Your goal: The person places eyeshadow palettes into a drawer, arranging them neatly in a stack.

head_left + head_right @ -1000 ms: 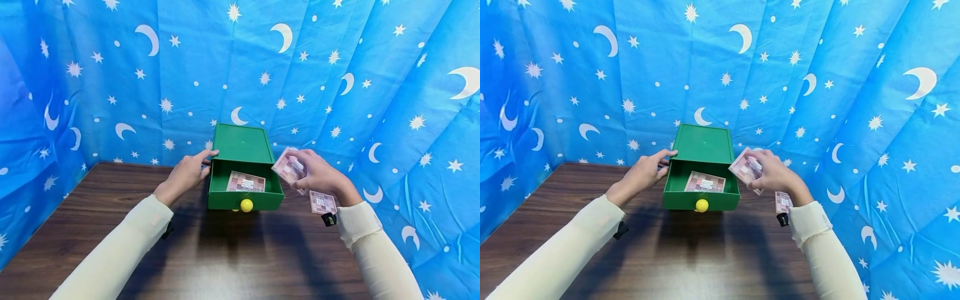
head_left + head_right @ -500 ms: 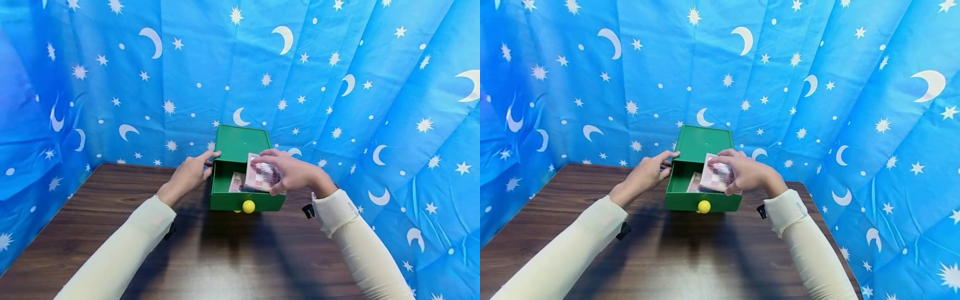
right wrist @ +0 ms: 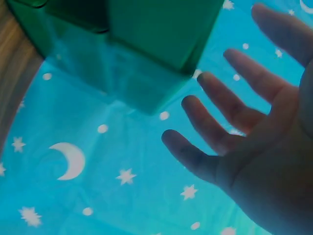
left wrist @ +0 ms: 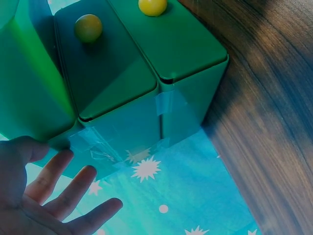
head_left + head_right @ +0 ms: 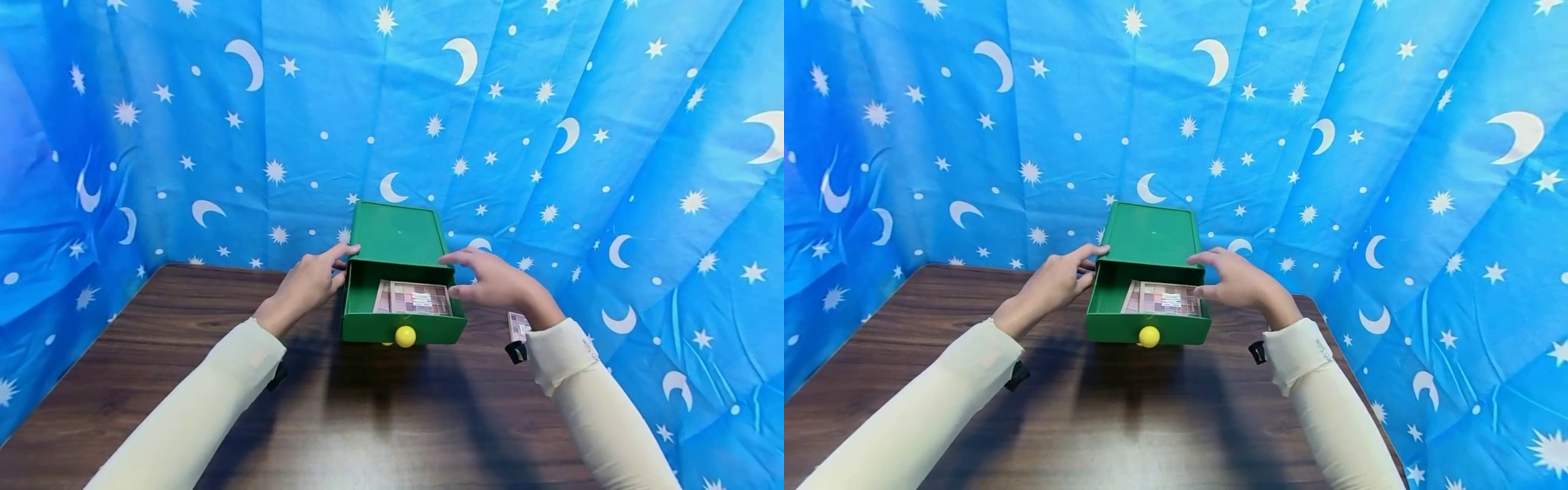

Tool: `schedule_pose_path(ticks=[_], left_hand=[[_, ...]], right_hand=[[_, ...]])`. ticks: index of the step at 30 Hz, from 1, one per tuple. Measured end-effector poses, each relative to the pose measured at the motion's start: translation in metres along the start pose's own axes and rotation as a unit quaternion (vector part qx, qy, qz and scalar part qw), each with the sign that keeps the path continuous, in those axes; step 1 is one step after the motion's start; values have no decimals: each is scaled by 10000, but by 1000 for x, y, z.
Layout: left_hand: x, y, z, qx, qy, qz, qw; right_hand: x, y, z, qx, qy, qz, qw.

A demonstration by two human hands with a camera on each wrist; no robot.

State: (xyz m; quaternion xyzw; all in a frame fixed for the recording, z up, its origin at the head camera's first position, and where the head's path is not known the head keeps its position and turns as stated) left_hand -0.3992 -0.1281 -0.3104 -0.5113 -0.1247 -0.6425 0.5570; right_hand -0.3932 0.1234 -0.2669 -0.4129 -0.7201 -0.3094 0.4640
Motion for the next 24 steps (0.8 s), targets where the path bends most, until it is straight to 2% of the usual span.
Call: schedule_pose_path(ticks=[5, 9, 14, 19, 24], left_hand=[[-1, 0, 0, -20, 28, -15, 10000], [0, 0, 0, -18, 36, 22, 10000], [2, 0, -1, 7, -11, 64, 10000], [2, -1, 0, 10, -40, 79, 10000], [0, -2, 0, -1, -48, 61, 10000]], right_hand=[[-1, 2, 45, -484, -126, 396, 9980], [-13, 2, 91, -1307, -153, 340, 9907], [-38, 2, 156, -2464, -205, 129, 9689], [-59, 5, 210, -3107, 30, 121, 9504], [-76, 11, 247, -3759, 58, 126, 9265]])
Point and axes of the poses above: each hand's wrist, its own y-axis away from the middle knuckle, its own x-axis out of the back of the hand, z = x × y, the point moved 10 cm from there along -y, towards the middle knuckle, and after that the axes turned 8 degrees about -x, right-handed, at the moved point
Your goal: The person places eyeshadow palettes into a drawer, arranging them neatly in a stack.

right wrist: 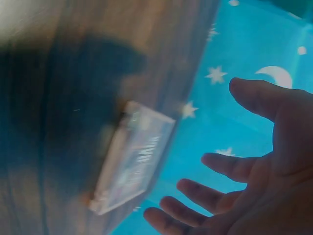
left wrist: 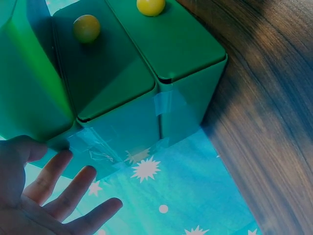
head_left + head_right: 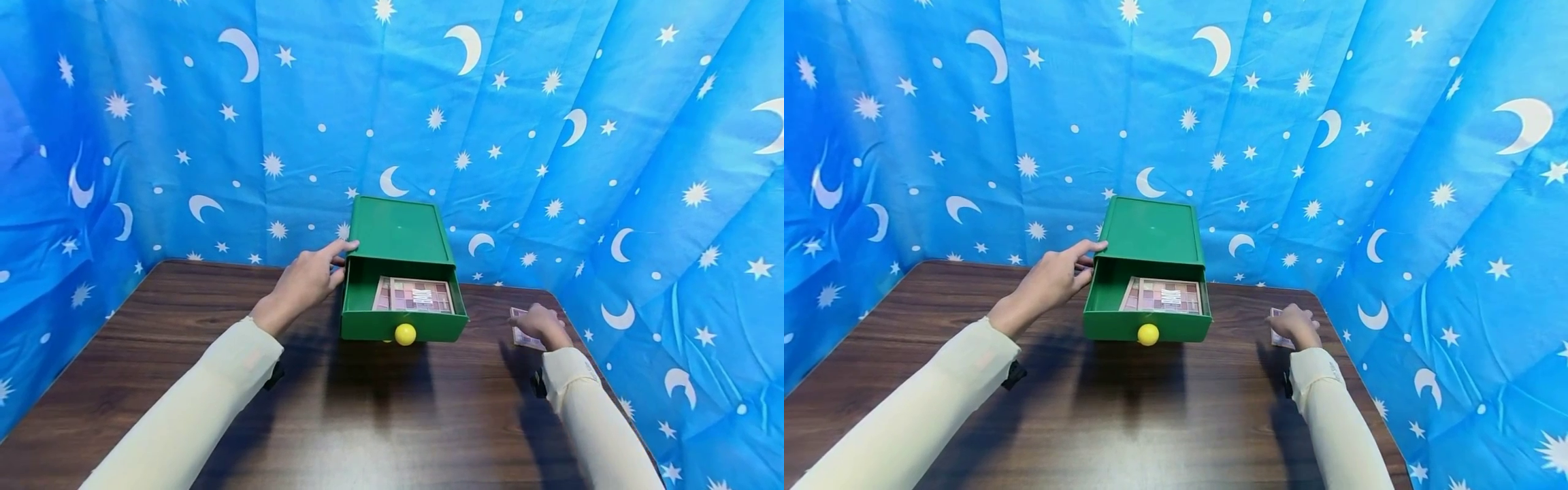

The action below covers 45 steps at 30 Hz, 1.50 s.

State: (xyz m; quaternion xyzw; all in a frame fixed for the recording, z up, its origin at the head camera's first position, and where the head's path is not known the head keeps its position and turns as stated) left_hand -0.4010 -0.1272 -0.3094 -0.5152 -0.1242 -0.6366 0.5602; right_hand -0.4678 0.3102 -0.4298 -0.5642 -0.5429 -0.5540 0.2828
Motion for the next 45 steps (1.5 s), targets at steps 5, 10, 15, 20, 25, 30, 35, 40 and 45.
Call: schedule_pose_path(ticks=[5, 10, 15, 20, 25, 30, 35, 40, 45], left_hand=[[1, 0, 1, 25, 33, 11, 10000], [-2, 3, 1, 21, 55, -12, 10000], [-8, 6, 1, 1, 73, -27, 10000], [-12, 5, 2, -21, 78, -48, 10000], [-14, 4, 3, 1, 100, -70, 9999], [-11, 5, 4, 12, 117, -35, 9999], [-4, 4, 4, -35, 30, 65, 10000], [2, 3, 3, -77, -41, 121, 9999], [4, 3, 2, -54, -24, 99, 9999]], right_hand=[[-14, -10, 16, -615, -206, -21, 9979], [-35, -14, 31, -1098, -299, -102, 9935], [-52, -13, 43, -1411, -477, -55, 9888], [-51, -13, 55, -1651, -753, 374, 9827], [-51, -16, 64, -1663, -736, 524, 9819], [-43, -19, 62, -1294, -638, 514, 9882], [-25, -13, 42, -456, -409, 578, 9965], [5, 0, 13, 411, -423, 682, 9959], [34, 30, -22, 1285, -763, 562, 9872]])
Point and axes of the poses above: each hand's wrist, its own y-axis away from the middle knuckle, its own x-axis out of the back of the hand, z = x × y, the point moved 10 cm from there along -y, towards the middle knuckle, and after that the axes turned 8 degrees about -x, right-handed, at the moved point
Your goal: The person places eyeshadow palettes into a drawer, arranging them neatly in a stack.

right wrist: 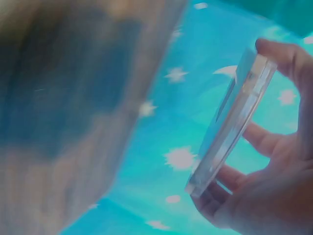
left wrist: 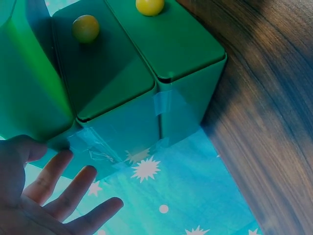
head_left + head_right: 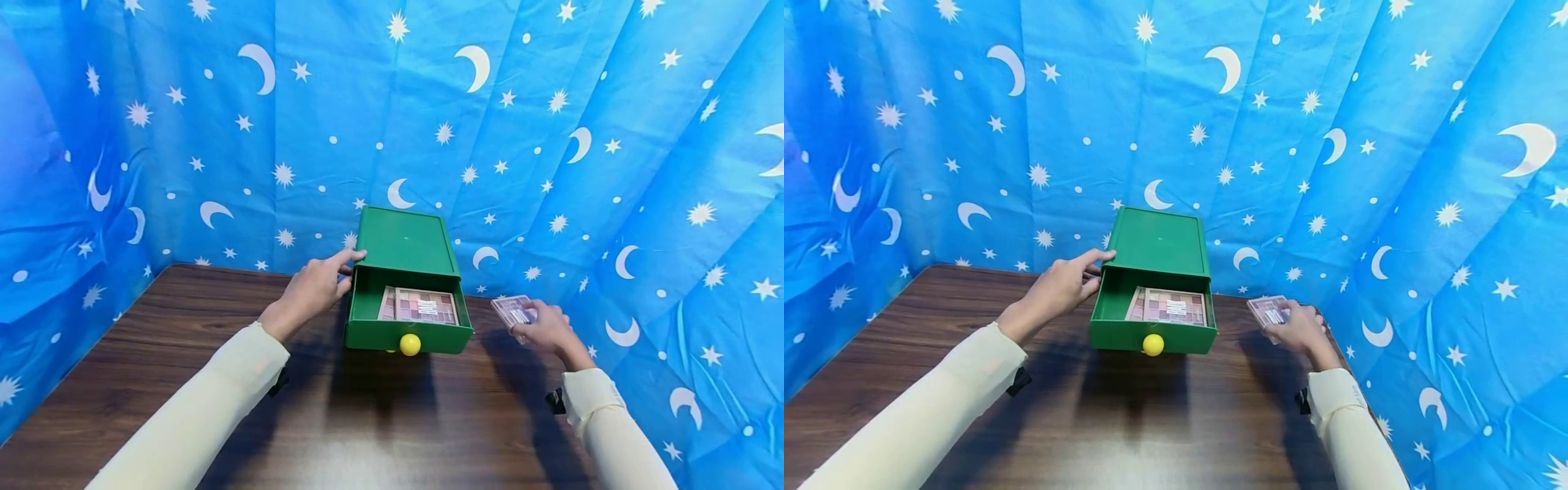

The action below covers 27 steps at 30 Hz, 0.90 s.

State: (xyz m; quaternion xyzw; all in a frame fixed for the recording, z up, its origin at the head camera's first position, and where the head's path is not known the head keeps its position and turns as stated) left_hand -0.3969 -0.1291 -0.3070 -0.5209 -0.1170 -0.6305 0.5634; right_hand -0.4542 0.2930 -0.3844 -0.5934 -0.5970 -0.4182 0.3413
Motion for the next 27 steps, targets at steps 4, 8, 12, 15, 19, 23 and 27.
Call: schedule_pose_path(ticks=[4, 8, 12, 15, 19, 23, 27], left_hand=[[0, 0, 0, 14, 46, -22, 10000], [0, 0, 0, 40, 43, -29, 10000], [0, 0, 0, 40, 31, -34, 10000], [0, 0, 1, 51, 23, -34, 10000], [0, -1, 0, 99, 3, -56, 9999], [-1, -1, -1, 126, -31, -67, 9999], [-1, 0, -1, 92, -75, -35, 9999]], right_hand=[[23, 17, -41, 939, -325, 44, 9950], [40, 35, -79, 1763, -604, -62, 9825], [50, 53, -107, 2196, -687, -289, 9727], [53, 64, -126, 2489, -635, -457, 9654], [47, 76, -154, 2938, -449, -741, 9519], [38, 86, -179, 3308, -264, -967, 9384], [29, 90, -198, 3400, -251, -1205, 9324]])
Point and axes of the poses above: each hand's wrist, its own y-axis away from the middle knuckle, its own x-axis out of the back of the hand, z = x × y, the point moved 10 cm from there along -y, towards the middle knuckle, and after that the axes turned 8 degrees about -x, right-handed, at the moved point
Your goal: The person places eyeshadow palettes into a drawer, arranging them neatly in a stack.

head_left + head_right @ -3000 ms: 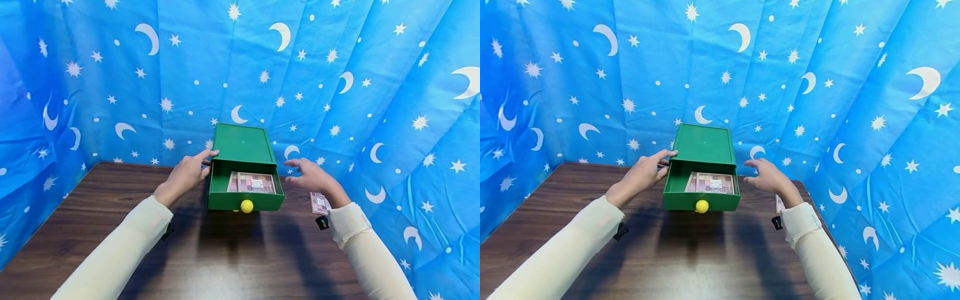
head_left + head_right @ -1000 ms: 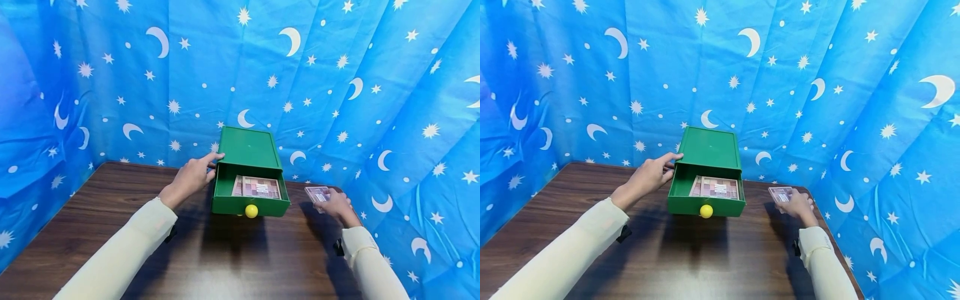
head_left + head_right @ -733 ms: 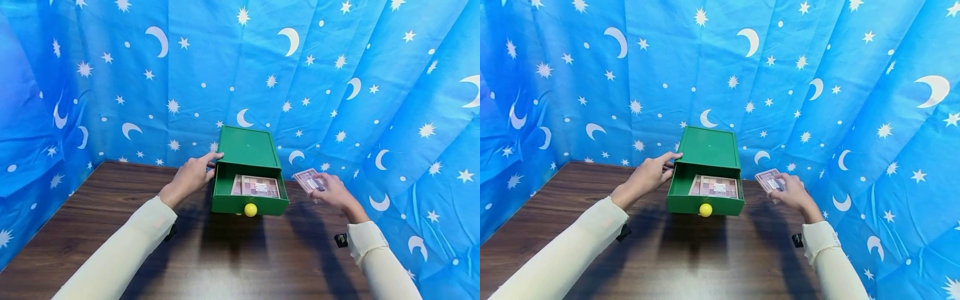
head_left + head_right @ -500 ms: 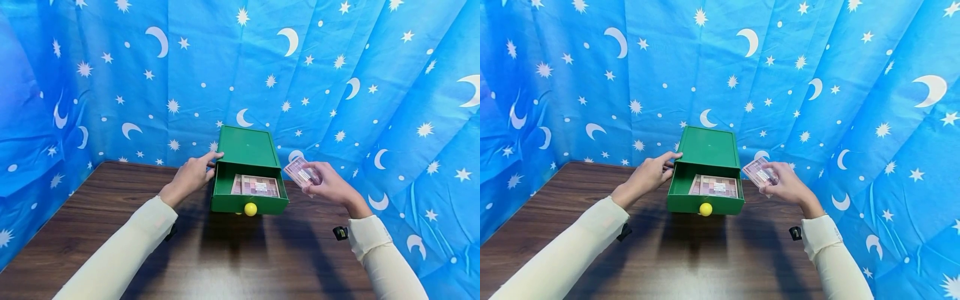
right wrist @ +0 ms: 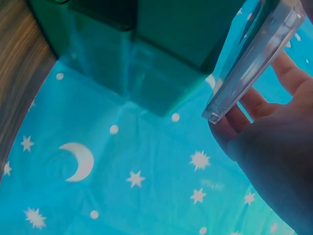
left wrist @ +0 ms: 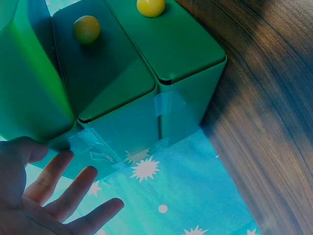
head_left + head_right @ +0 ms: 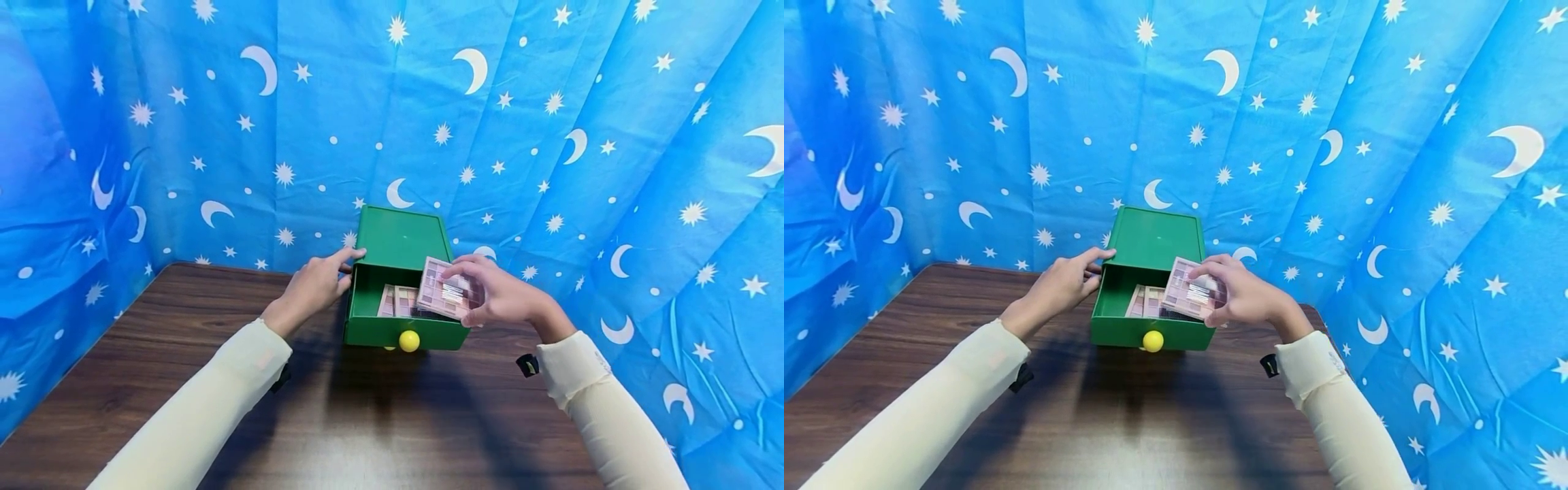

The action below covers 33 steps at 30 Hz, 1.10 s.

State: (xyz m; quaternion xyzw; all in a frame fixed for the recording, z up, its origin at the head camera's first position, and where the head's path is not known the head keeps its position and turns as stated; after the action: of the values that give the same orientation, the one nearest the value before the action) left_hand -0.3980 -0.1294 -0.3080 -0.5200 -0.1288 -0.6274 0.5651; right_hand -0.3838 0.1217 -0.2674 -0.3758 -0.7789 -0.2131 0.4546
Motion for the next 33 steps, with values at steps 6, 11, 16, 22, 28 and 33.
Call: schedule_pose_path(ticks=[6, 11, 16, 22, 28, 33], left_hand=[[-1, 0, 0, -8, -12, 9, 10000], [-3, -1, 1, -25, -8, -18, 10000], [-1, 0, 1, -18, 27, -19, 10000], [-1, 0, 0, -2, 77, -41, 10000], [-1, 0, 0, 53, 96, -61, 9999], [-1, 0, -1, 87, 108, -69, 9999]], right_hand=[[-12, -11, -14, 48, -106, -373, 9992], [-15, -8, -18, 113, 198, -483, 9986], [-5, -3, -21, 78, 542, 74, 9985], [4, 11, -41, 214, 557, 1307, 9896], [-13, 25, -63, 423, 618, 1539, 9852], [-34, 29, -67, 360, 875, 1406, 9855]])
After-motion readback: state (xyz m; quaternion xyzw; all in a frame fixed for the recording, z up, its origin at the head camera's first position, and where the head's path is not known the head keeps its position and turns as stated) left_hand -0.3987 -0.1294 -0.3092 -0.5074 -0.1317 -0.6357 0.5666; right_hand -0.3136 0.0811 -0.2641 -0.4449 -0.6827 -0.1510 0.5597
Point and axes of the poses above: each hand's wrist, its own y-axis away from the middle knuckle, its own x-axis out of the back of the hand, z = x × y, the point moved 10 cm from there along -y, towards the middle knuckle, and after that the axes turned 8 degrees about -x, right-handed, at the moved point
